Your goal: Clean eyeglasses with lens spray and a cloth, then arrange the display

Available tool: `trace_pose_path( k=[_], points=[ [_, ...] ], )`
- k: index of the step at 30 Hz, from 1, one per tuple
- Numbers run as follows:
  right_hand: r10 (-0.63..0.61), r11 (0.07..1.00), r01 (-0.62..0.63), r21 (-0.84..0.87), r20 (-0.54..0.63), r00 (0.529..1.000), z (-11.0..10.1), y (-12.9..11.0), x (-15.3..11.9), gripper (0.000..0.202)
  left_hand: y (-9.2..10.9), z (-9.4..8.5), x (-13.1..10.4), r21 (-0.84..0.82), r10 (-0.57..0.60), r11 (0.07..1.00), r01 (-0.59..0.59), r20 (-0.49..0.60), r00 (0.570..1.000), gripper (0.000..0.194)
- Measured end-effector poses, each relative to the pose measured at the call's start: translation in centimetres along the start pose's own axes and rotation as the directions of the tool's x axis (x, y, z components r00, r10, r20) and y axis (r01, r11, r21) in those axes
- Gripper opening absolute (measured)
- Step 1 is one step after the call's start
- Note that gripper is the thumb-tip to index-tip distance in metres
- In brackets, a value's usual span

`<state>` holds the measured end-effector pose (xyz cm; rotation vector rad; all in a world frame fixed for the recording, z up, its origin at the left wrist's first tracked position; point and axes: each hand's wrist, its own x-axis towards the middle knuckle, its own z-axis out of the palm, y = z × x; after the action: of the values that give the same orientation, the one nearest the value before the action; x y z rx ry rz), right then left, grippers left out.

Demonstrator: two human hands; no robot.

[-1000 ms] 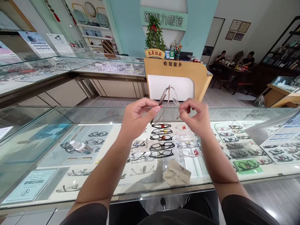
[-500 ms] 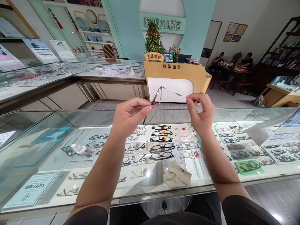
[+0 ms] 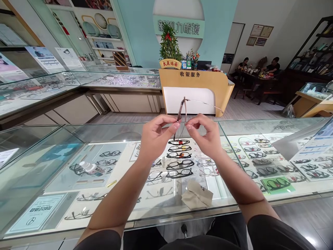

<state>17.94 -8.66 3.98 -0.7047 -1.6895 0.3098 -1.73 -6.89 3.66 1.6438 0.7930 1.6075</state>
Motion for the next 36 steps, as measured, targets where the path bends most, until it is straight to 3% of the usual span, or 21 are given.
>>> trace_pose_path(
  k=[6,11,18,27,36],
  points=[
    [0.102,0.992,-0.103,0.074,0.007,0.995,-0.2,0.4,0.4,0.010,-0.1,0.5,-0.3,-0.018,-0.004,1.000,0.005,0.037,0.999,0.027],
    [0.127,0.987,-0.131,0.094,0.051,0.991,-0.5,0.7,0.6,0.005,-0.1,0.5,-0.3,0.004,-0.028,1.000,0.028,0.034,0.999,0.033],
    [0.134,0.981,-0.153,0.121,0.151,0.979,-1.1,0.9,0.8,0.010,0.1,0.2,-0.3,0.044,-0.007,0.999,0.003,0.108,0.994,0.027],
    [0.268,0.891,-0.306,0.336,0.155,0.951,-0.5,1.8,0.5,0.026,-0.1,1.2,-0.5,-0.055,-0.020,0.998,0.018,-0.026,0.999,0.032],
    [0.283,0.839,-0.312,0.445,0.132,0.950,-0.2,2.1,0.3,0.031,-1.0,1.6,-0.8,-0.148,0.037,0.988,-0.048,-0.076,0.996,0.021]
  ],
)
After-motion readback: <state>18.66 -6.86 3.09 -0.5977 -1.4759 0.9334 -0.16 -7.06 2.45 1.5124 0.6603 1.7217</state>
